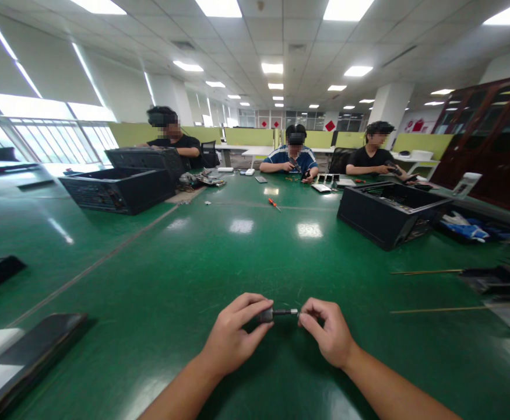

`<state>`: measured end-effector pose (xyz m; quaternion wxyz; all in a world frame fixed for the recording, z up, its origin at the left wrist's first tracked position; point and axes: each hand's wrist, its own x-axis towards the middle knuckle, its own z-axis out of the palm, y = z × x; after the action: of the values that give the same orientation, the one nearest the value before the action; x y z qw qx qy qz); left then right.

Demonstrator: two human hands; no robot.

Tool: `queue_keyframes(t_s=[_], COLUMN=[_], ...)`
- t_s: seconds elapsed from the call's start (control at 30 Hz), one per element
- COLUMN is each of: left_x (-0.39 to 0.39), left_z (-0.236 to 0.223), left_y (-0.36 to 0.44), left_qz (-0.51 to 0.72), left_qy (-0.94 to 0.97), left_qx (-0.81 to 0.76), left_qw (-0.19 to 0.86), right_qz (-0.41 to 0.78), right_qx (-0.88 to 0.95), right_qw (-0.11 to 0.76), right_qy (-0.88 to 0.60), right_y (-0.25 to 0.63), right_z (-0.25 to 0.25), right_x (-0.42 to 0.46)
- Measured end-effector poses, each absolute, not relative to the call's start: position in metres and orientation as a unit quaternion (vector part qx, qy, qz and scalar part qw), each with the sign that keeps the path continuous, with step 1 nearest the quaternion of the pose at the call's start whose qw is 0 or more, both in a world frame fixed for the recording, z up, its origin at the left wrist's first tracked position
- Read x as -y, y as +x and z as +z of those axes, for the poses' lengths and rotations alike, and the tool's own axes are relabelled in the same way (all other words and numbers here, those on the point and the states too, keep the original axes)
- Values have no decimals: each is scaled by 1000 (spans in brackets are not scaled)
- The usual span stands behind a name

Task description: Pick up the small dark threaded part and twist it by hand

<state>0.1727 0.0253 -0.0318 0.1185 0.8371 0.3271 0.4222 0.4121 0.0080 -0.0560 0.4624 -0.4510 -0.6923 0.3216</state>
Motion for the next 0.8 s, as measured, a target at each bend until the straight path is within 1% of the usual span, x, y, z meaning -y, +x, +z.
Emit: queue_keyframes(t_s=[0.13,0.3,0.4,0.5,0.57,0.63,0.67,0.73,0.8], left_x=[-26,-29,-38,-48,-51,-47,-42,-30,-18], left_z=[-30,-26,-30,-33,-31,-27,-25,-23,-24], left_y=[171,173,168,145,118,85,68,36,7], left_qz=[408,365,403,464,461,418,391,339,313], left_qy=[835,791,719,650,632,633,635,639,634], left_qx=[-347,-462,-519,-527,-542,-584,-613,-666,-698], left_qw=[128,167,227,291,308,288,261,182,111], right_qz=[337,369,367,357,349,346,347,351,356], right_qx=[684,643,644,654,658,659,660,661,661], right_qw=[474,508,506,497,494,492,491,489,488], right_qy=[-440,-438,-441,-444,-448,-451,-450,-448,-445], right_y=[413,412,410,410,409,408,408,406,405], right_z=[-59,-72,-73,-69,-67,-66,-66,-66,-67], right_x=[-8,-12,-15,-16,-16,-16,-17,-18,-18])
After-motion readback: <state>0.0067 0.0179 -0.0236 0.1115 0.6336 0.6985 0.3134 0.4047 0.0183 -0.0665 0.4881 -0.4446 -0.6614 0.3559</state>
